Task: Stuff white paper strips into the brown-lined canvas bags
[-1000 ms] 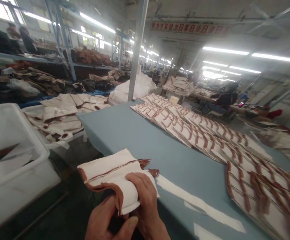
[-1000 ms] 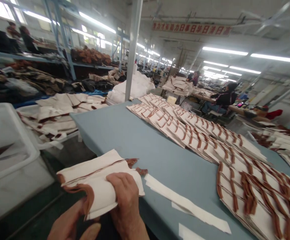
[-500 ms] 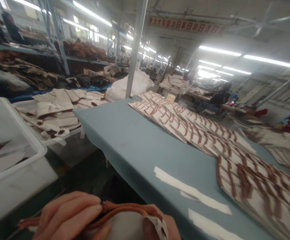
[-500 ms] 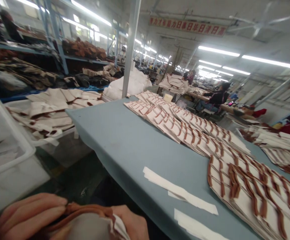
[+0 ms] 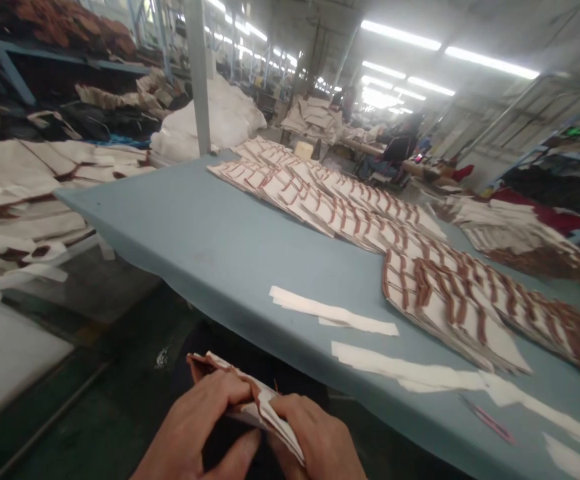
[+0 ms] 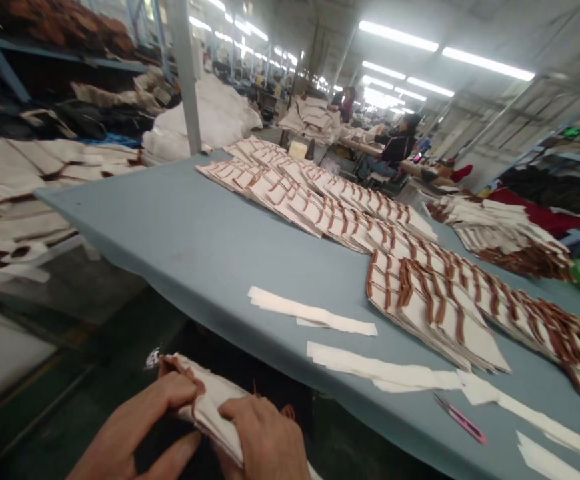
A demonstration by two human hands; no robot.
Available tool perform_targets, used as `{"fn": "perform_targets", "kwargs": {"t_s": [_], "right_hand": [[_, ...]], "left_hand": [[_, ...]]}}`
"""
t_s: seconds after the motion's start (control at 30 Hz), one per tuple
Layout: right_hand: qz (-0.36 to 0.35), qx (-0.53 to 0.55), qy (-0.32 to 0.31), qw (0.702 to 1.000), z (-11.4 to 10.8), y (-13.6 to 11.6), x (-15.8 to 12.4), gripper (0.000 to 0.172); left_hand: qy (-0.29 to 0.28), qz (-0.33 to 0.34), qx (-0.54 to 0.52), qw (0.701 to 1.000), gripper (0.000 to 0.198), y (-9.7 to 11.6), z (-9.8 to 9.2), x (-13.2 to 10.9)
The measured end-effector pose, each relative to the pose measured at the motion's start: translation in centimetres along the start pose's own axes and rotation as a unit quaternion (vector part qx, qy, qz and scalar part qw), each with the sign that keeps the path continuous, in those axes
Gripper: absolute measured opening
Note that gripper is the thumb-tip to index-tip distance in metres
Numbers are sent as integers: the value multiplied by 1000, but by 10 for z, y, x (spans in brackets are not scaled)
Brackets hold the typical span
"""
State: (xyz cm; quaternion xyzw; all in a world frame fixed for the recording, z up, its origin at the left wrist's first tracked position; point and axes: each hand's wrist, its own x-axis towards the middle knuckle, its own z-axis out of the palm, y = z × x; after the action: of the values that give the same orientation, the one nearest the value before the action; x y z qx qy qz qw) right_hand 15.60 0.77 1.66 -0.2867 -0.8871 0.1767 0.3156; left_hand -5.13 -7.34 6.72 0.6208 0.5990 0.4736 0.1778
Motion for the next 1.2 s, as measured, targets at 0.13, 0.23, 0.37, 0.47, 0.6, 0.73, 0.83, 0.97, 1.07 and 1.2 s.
{"fn": "perform_targets", "kwargs": {"t_s": [0.13, 0.23, 0.37, 0.47, 0.6, 0.73, 0.83, 0.97, 1.07, 1.2], "right_hand": [[-4, -39, -129, 991, -19, -4, -14, 15], [61, 29, -166, 984, -38, -7, -23, 20], [221, 191, -104, 951, -56, -13, -25, 29], [324, 281, -71, 901, -61, -18, -16, 29], [374, 450, -119, 802, -62, -15, 6, 44], [385, 538, -156, 733, -64, -6, 17, 61], [396, 548, -178, 715, -64, -1, 17, 67], [388, 485, -140, 771, -65, -1, 13, 56], [369, 418, -120, 821, -66, -6, 10, 37], [348, 366, -113, 855, -66, -15, 8, 28]], "left_hand": [[-107, -153, -82, 979, 17, 13, 13, 6], [-181, -182, -109, 960, 23, 13, 21, 8], [-220, -169, -105, 955, 24, 10, 28, 10], [-227, -160, -102, 955, 23, 12, 29, 12], [-252, -163, -89, 950, 26, 16, 28, 17], [-262, -191, -97, 941, 37, 21, 32, 17], [-232, -196, -95, 948, 41, 22, 39, 15], [-246, -199, -112, 942, 40, 19, 42, 17], [-255, -204, -114, 938, 39, 21, 40, 22], [-275, -235, -105, 926, 36, 27, 36, 27]]}}
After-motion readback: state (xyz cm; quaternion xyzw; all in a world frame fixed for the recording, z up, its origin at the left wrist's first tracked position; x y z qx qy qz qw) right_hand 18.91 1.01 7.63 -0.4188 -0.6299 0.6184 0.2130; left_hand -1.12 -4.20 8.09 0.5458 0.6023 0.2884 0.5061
